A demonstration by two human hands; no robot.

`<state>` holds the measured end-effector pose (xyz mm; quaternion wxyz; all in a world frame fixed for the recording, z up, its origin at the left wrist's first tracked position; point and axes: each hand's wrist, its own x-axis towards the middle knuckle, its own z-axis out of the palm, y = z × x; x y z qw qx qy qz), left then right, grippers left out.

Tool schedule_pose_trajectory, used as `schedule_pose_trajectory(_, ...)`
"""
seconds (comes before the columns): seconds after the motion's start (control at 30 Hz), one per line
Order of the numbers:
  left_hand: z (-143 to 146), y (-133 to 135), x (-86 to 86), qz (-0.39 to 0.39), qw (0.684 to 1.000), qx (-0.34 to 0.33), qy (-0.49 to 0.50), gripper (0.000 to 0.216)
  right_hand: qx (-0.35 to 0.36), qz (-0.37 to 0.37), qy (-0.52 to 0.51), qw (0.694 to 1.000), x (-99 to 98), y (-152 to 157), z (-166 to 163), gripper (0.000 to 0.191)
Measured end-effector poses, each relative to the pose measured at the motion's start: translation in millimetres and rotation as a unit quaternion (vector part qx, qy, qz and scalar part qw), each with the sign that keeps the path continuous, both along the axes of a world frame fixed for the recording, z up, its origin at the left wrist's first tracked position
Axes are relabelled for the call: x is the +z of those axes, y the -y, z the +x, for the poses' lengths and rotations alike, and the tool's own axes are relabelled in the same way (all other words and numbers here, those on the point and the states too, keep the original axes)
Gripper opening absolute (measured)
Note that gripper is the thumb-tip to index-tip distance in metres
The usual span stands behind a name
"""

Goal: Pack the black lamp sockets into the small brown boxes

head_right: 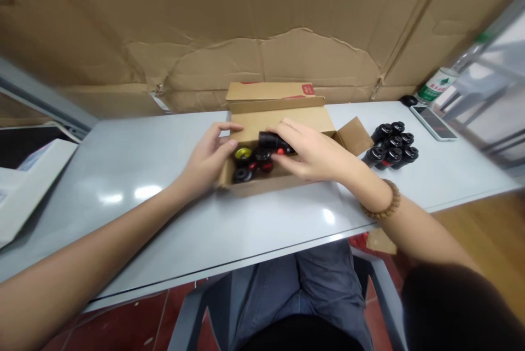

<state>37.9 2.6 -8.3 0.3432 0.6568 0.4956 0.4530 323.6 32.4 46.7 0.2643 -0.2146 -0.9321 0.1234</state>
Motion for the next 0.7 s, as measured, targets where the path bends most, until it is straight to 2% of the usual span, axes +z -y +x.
schedule_pose_trajectory(0.13,-0.3,-0.4,-0.6,-0.002,1.000,-0.001,0.004,0.039,-0.012,-0.022,0.008,1.000,2.6,1.8,-0.3,0.044)
schedule_pose_trajectory(0.33,-0.2,-0.5,-1.1,-0.005,1.000,-0.002,0.005,0.039,-0.022,-0.049,0.021,0.998,6.7,3.9,0.6,0.042)
schedule_pose_trajectory(0.7,1.3,1.0,2.6,0.005,1.000,-0.004,-0.018,0.038,-0.027,-0.002,-0.034,0.999,9.4,2.6,1.5,0.022)
